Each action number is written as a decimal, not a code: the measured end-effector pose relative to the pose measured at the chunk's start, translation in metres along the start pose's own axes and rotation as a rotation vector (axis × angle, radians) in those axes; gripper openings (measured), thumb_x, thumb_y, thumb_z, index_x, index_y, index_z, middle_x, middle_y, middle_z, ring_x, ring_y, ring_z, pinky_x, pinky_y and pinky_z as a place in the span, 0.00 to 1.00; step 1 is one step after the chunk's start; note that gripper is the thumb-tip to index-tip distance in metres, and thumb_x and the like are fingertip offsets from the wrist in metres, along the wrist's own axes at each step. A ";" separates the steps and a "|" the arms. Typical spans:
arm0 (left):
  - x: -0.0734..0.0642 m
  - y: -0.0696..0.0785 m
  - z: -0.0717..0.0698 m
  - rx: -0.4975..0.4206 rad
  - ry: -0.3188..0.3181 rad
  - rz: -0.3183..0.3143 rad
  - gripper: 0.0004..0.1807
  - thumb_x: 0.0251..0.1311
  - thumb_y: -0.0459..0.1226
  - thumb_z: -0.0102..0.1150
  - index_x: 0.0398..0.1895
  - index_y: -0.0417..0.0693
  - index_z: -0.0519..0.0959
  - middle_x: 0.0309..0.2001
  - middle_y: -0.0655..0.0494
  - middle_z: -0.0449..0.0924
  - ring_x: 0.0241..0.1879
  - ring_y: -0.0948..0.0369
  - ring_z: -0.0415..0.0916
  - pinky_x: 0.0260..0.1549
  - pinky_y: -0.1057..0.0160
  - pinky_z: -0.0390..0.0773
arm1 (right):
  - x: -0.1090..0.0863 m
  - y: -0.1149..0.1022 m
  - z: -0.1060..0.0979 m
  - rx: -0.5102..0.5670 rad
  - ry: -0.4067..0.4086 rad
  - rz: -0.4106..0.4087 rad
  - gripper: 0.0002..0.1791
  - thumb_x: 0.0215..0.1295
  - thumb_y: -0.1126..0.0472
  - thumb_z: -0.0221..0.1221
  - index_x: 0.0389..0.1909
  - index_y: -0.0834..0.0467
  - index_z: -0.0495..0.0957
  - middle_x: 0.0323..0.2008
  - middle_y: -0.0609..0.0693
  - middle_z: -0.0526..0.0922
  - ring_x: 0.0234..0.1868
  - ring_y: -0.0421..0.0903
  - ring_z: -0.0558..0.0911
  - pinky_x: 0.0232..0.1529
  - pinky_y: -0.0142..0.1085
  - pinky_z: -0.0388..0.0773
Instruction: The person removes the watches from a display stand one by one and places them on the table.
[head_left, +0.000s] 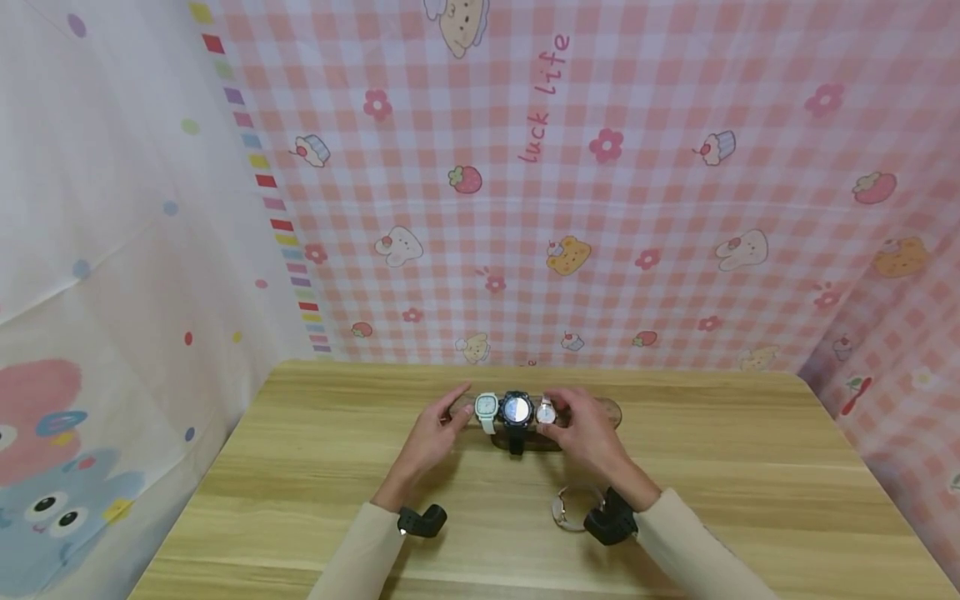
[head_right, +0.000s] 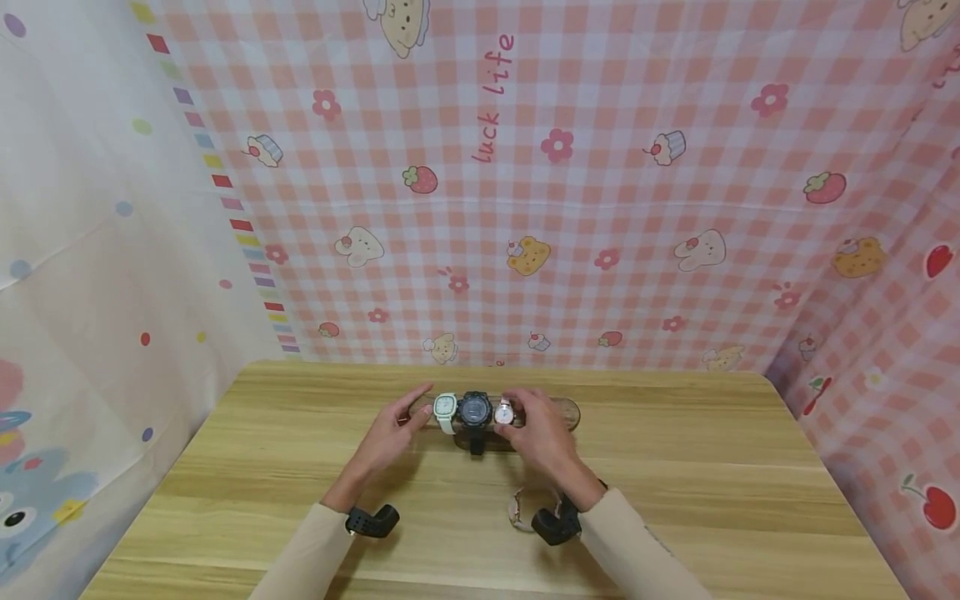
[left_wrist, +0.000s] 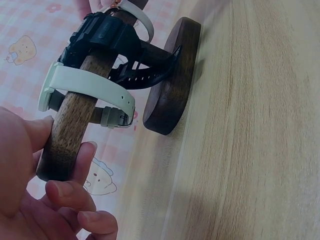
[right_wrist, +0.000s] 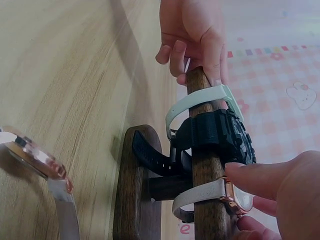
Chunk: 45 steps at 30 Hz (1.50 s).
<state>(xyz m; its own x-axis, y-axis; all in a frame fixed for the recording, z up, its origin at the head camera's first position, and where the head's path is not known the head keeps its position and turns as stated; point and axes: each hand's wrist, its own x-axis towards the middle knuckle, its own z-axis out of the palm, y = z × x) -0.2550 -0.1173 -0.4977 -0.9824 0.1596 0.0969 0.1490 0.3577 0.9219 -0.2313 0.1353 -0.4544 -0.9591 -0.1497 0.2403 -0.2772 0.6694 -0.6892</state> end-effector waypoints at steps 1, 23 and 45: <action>0.000 0.000 0.000 -0.001 -0.001 -0.004 0.26 0.72 0.41 0.54 0.72 0.54 0.68 0.32 0.40 0.76 0.27 0.60 0.68 0.23 0.67 0.67 | 0.000 0.000 0.001 0.001 0.001 -0.002 0.28 0.52 0.64 0.74 0.55 0.63 0.79 0.41 0.54 0.79 0.39 0.46 0.77 0.42 0.40 0.76; -0.001 0.001 -0.003 0.009 -0.024 0.001 0.27 0.73 0.43 0.53 0.73 0.53 0.67 0.28 0.55 0.70 0.27 0.61 0.67 0.24 0.68 0.68 | 0.001 0.001 0.005 -0.007 0.015 -0.005 0.27 0.52 0.66 0.73 0.55 0.63 0.80 0.37 0.53 0.79 0.36 0.46 0.76 0.38 0.39 0.75; 0.000 0.001 -0.003 0.008 -0.027 -0.005 0.27 0.73 0.42 0.54 0.73 0.53 0.67 0.30 0.54 0.70 0.29 0.61 0.69 0.26 0.67 0.71 | 0.002 0.008 0.000 0.011 0.002 0.010 0.25 0.53 0.67 0.71 0.55 0.64 0.80 0.39 0.54 0.81 0.38 0.47 0.78 0.39 0.38 0.77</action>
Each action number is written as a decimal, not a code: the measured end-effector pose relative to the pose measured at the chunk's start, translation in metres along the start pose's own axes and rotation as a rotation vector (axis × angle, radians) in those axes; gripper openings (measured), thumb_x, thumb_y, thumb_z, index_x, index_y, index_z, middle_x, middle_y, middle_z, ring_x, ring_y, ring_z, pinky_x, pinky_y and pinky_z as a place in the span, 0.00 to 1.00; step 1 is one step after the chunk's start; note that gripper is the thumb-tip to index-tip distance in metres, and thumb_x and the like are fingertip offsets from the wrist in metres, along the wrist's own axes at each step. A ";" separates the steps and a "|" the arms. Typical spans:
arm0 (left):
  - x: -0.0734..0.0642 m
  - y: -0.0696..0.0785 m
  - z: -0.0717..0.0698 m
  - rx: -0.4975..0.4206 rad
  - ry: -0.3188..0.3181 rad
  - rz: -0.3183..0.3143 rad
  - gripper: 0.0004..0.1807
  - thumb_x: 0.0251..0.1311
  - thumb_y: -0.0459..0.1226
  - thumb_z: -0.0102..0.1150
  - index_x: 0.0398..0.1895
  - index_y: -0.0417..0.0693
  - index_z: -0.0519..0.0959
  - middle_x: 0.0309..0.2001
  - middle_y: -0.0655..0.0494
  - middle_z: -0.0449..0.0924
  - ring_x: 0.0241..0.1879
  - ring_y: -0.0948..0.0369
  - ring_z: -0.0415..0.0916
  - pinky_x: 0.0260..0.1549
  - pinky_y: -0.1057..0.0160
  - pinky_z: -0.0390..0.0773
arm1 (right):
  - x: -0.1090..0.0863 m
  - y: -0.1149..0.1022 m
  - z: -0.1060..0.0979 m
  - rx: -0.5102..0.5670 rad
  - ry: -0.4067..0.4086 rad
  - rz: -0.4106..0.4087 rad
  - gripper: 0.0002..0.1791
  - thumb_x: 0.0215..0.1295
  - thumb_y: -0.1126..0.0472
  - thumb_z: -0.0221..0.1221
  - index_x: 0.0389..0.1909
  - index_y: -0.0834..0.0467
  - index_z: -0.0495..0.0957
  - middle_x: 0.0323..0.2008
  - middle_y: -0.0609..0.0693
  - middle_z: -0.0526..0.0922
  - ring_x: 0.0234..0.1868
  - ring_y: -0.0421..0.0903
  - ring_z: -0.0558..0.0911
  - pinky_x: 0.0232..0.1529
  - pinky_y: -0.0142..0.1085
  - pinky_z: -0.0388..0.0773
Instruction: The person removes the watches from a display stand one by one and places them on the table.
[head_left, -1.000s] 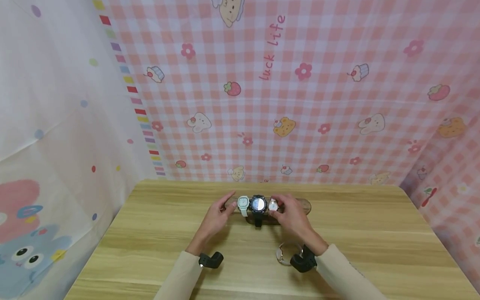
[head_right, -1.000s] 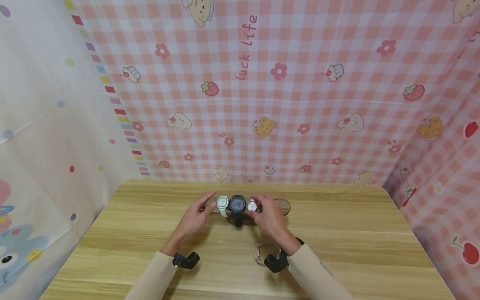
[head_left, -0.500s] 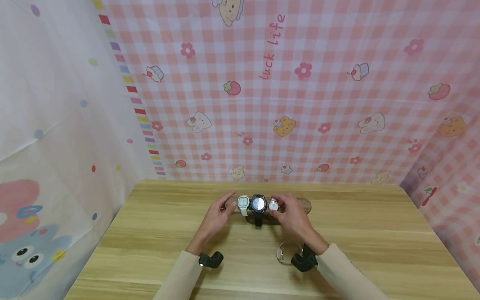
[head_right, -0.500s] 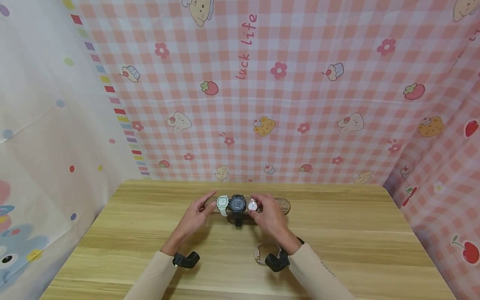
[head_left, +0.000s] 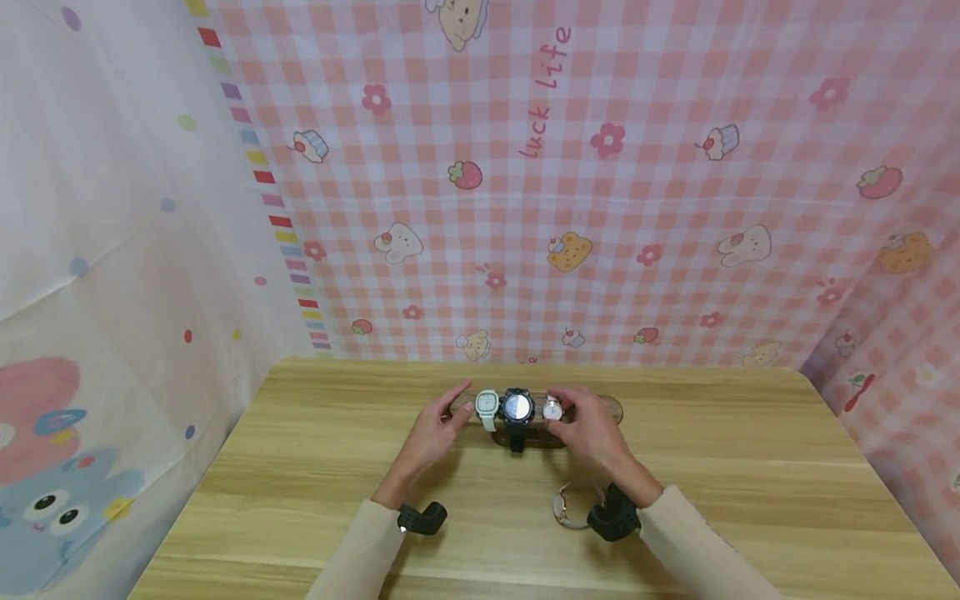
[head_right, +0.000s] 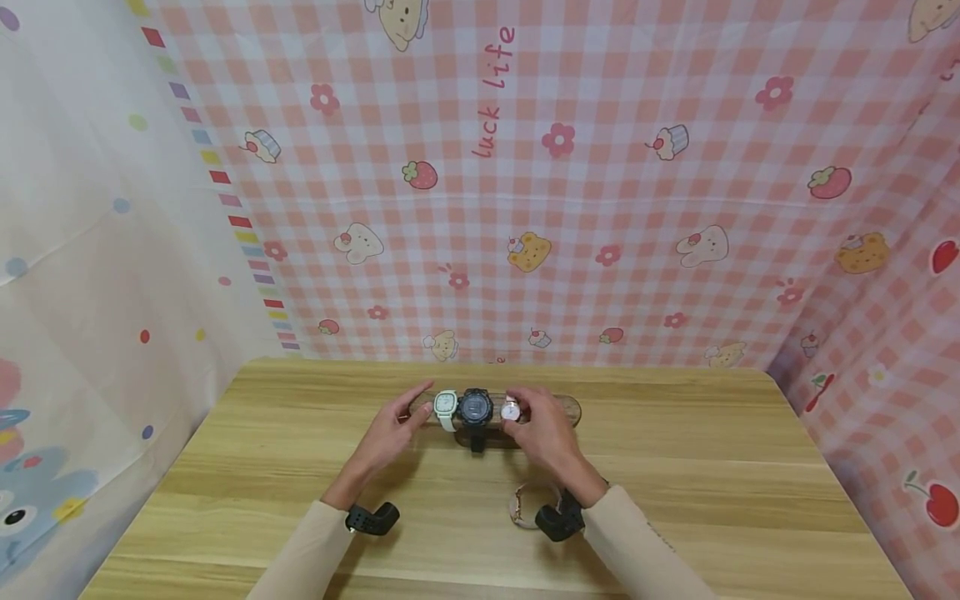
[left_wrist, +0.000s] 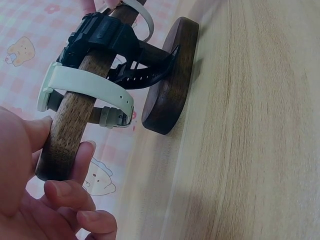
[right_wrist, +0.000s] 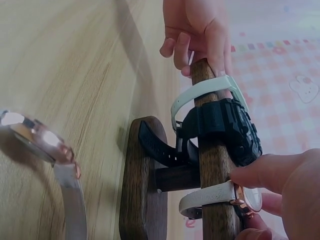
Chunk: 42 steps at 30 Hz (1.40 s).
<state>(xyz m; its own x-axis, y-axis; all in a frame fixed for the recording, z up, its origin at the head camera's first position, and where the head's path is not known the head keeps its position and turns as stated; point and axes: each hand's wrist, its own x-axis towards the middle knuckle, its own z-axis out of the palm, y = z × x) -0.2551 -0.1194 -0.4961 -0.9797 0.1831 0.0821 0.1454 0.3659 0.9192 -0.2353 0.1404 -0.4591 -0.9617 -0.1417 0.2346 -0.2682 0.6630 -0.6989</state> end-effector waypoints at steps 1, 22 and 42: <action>0.000 0.000 0.000 -0.001 0.000 0.003 0.27 0.73 0.42 0.54 0.73 0.53 0.67 0.30 0.54 0.70 0.29 0.62 0.69 0.26 0.67 0.70 | 0.000 0.000 -0.001 0.002 -0.001 -0.001 0.25 0.53 0.67 0.71 0.55 0.64 0.80 0.39 0.54 0.81 0.38 0.47 0.78 0.39 0.38 0.77; 0.000 0.000 0.000 -0.004 0.013 0.004 0.26 0.72 0.42 0.54 0.72 0.55 0.68 0.27 0.54 0.71 0.28 0.61 0.68 0.24 0.67 0.69 | -0.005 0.013 -0.013 0.005 0.005 -0.002 0.26 0.52 0.67 0.69 0.55 0.65 0.80 0.37 0.54 0.81 0.37 0.47 0.78 0.39 0.38 0.76; 0.000 0.000 0.000 -0.018 0.013 0.015 0.26 0.71 0.42 0.56 0.71 0.53 0.69 0.29 0.49 0.73 0.30 0.56 0.70 0.25 0.67 0.69 | -0.008 0.026 -0.030 -0.025 0.038 -0.003 0.23 0.53 0.68 0.69 0.53 0.66 0.81 0.34 0.54 0.80 0.34 0.46 0.78 0.36 0.34 0.75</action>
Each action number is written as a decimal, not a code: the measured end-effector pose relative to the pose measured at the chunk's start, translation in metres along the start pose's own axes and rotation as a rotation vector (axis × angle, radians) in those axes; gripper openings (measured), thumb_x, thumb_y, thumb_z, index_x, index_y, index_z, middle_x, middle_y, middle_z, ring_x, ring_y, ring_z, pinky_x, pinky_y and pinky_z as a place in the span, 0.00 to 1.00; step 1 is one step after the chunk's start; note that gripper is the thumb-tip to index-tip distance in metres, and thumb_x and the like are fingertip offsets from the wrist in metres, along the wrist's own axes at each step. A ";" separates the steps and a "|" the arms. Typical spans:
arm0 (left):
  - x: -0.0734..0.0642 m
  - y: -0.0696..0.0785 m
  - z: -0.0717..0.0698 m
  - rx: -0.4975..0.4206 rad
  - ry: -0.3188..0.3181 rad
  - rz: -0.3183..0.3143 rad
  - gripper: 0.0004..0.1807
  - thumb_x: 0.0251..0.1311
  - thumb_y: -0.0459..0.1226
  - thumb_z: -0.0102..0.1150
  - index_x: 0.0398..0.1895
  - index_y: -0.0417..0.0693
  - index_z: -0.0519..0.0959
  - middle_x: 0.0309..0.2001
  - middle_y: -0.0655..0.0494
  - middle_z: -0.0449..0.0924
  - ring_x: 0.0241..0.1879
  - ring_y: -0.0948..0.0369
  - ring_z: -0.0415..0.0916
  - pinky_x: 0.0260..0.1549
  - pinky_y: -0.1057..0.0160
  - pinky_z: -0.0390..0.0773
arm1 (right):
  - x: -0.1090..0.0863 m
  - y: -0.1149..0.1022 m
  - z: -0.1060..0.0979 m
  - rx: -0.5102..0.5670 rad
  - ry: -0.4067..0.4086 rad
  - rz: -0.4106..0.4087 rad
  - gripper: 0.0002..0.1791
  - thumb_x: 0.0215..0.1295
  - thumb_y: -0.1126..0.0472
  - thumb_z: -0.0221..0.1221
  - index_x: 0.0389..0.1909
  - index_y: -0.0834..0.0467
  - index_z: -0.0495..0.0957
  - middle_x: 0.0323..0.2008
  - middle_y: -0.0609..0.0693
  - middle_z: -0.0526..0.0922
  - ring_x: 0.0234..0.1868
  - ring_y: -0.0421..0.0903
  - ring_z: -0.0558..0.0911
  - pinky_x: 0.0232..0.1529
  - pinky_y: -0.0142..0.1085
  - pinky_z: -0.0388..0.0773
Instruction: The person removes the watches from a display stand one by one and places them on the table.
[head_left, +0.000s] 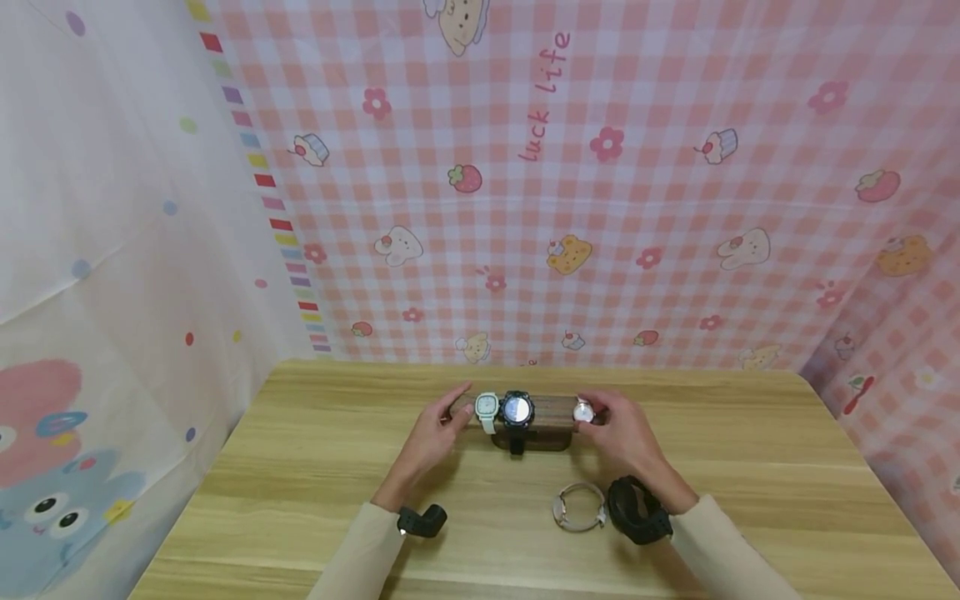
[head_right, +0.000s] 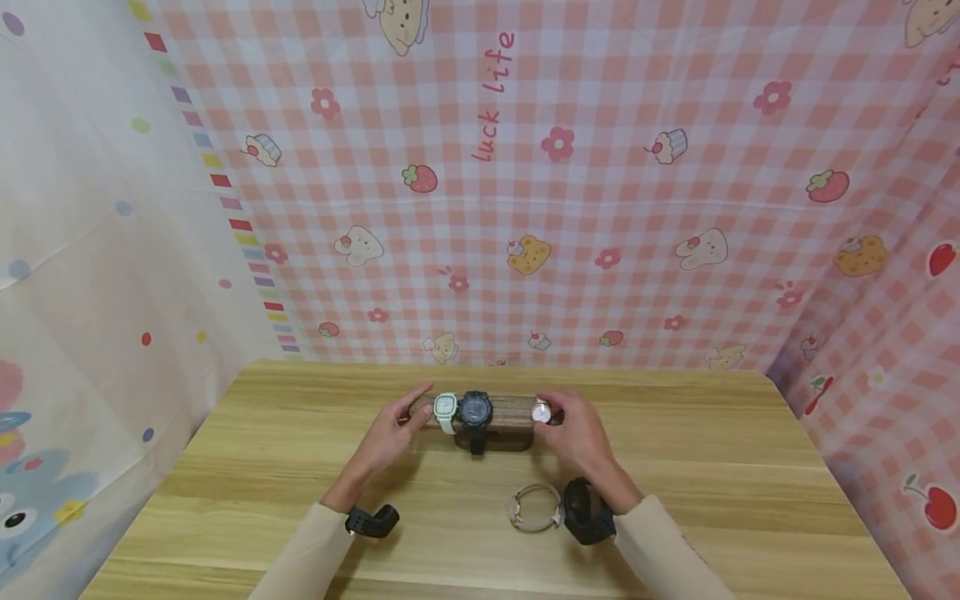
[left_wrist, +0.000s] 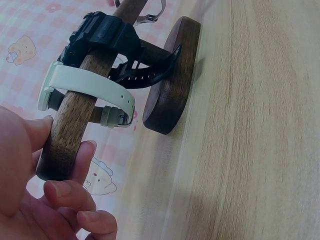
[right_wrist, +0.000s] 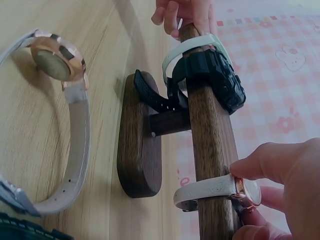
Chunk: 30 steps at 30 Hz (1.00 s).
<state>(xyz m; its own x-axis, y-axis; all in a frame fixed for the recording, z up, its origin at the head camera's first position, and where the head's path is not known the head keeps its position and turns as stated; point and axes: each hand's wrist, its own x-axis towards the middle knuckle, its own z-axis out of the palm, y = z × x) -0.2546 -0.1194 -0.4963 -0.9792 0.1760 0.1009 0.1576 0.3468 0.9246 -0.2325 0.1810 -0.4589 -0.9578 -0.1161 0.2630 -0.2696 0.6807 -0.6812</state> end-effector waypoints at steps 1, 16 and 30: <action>0.000 0.000 0.000 -0.003 0.000 -0.002 0.26 0.71 0.42 0.56 0.71 0.54 0.69 0.29 0.49 0.73 0.30 0.56 0.70 0.25 0.67 0.69 | 0.000 0.001 -0.001 -0.002 0.003 -0.004 0.23 0.53 0.68 0.69 0.53 0.66 0.81 0.34 0.54 0.80 0.34 0.46 0.78 0.35 0.34 0.75; 0.000 -0.001 0.000 0.003 -0.005 0.002 0.26 0.72 0.42 0.54 0.72 0.52 0.68 0.29 0.52 0.73 0.30 0.57 0.72 0.26 0.67 0.71 | -0.004 0.015 -0.010 0.036 0.006 0.006 0.24 0.54 0.68 0.70 0.54 0.66 0.81 0.32 0.51 0.80 0.31 0.42 0.76 0.31 0.32 0.74; 0.001 0.001 0.000 0.026 -0.005 0.014 0.26 0.72 0.41 0.54 0.72 0.50 0.68 0.29 0.53 0.71 0.29 0.60 0.69 0.26 0.67 0.70 | -0.007 0.022 -0.022 0.018 0.025 -0.035 0.22 0.54 0.68 0.70 0.52 0.68 0.81 0.28 0.51 0.78 0.23 0.39 0.72 0.23 0.30 0.69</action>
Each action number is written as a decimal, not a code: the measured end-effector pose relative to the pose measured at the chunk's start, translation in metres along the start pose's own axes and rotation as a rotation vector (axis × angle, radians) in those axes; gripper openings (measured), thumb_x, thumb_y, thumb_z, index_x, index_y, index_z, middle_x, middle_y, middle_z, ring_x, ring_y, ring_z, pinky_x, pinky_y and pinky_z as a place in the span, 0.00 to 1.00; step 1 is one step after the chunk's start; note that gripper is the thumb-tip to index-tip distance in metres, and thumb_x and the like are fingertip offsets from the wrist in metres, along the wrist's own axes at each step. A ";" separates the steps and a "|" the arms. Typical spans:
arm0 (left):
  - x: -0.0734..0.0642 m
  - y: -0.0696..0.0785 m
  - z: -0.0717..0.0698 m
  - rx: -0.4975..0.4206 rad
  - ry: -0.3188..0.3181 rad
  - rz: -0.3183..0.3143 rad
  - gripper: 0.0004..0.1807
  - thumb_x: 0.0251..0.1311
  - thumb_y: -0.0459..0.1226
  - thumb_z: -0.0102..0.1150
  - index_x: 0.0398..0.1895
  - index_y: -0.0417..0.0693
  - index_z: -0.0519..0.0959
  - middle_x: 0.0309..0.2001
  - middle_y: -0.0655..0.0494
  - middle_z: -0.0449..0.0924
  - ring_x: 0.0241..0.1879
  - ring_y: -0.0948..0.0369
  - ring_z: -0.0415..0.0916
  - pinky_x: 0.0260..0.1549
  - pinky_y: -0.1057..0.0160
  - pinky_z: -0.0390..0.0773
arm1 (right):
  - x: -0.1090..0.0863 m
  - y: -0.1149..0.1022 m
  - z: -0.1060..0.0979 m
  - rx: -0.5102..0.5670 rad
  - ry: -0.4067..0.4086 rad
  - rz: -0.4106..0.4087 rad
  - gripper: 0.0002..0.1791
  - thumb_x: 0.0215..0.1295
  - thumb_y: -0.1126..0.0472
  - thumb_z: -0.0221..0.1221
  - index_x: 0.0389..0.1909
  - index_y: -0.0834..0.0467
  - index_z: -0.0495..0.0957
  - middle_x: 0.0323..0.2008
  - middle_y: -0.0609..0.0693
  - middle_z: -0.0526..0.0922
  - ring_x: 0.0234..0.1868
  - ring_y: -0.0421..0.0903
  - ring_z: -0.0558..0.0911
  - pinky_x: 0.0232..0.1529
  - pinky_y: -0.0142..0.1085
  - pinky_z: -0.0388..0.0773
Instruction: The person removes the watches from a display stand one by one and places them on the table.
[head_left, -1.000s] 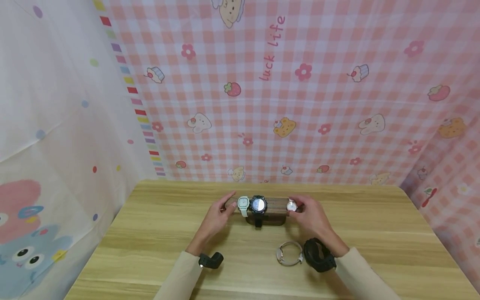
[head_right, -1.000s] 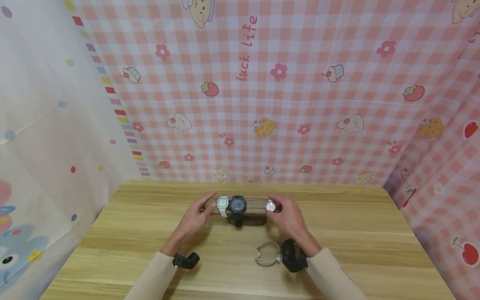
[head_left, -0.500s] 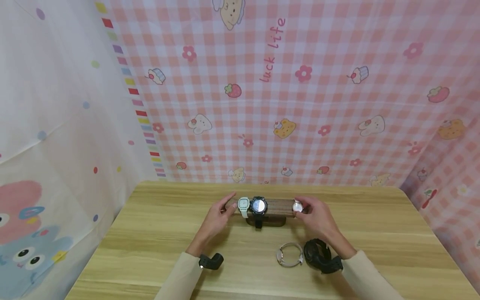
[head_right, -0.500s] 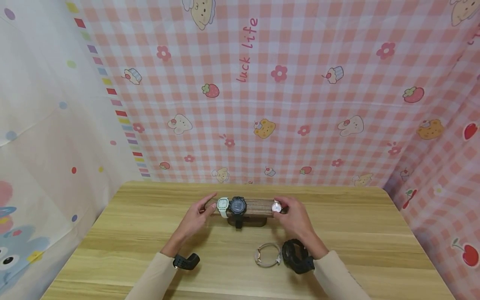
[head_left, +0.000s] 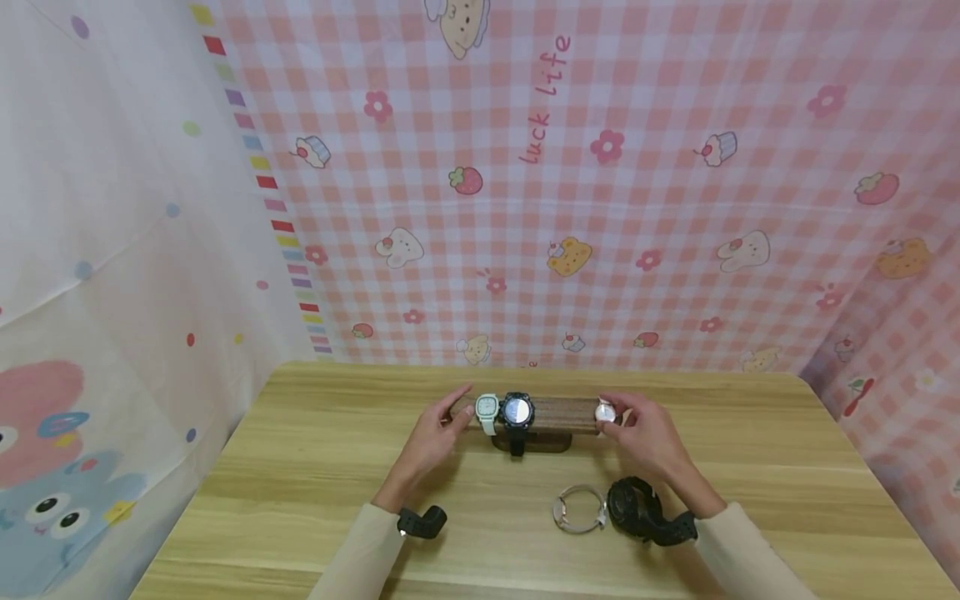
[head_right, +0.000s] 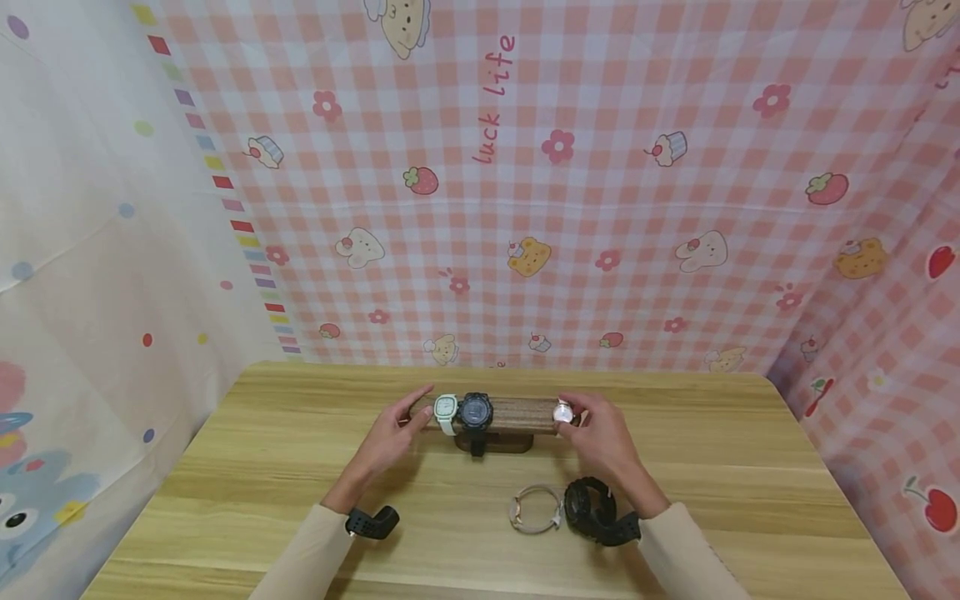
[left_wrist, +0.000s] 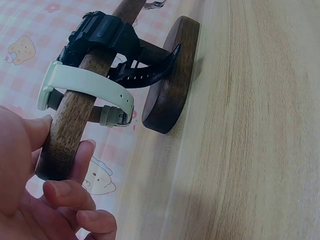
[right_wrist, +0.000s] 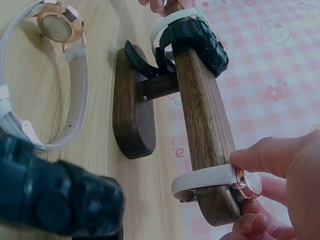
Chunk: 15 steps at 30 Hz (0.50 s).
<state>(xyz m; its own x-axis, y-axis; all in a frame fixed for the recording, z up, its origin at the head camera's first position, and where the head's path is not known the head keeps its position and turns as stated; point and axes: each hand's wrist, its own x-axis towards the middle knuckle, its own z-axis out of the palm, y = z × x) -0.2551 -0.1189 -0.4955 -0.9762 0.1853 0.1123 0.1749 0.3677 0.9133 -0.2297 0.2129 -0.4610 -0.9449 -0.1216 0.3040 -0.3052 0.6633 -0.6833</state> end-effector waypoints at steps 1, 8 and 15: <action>0.000 0.000 0.000 0.005 0.003 0.002 0.26 0.72 0.41 0.54 0.71 0.50 0.68 0.28 0.54 0.70 0.28 0.61 0.69 0.26 0.67 0.69 | 0.000 0.001 -0.001 0.000 -0.003 0.003 0.22 0.55 0.68 0.70 0.52 0.68 0.81 0.28 0.52 0.78 0.23 0.39 0.72 0.23 0.30 0.69; 0.001 0.000 0.000 -0.019 0.007 0.004 0.25 0.72 0.41 0.55 0.71 0.50 0.69 0.27 0.54 0.70 0.26 0.61 0.68 0.23 0.68 0.68 | 0.000 0.007 -0.005 0.019 -0.025 0.061 0.22 0.58 0.66 0.69 0.55 0.65 0.80 0.30 0.51 0.78 0.23 0.39 0.72 0.20 0.30 0.68; 0.000 0.001 0.001 -0.025 0.011 -0.006 0.25 0.72 0.39 0.54 0.71 0.49 0.69 0.26 0.50 0.70 0.25 0.61 0.67 0.21 0.68 0.67 | -0.001 0.012 -0.007 0.058 -0.013 0.091 0.21 0.59 0.67 0.68 0.54 0.65 0.81 0.30 0.52 0.79 0.24 0.37 0.73 0.21 0.30 0.68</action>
<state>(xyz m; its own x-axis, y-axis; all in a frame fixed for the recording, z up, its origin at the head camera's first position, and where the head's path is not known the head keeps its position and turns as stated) -0.2543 -0.1175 -0.4947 -0.9786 0.1733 0.1106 0.1657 0.3463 0.9234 -0.2311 0.2261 -0.4644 -0.9703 -0.0731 0.2305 -0.2243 0.6281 -0.7451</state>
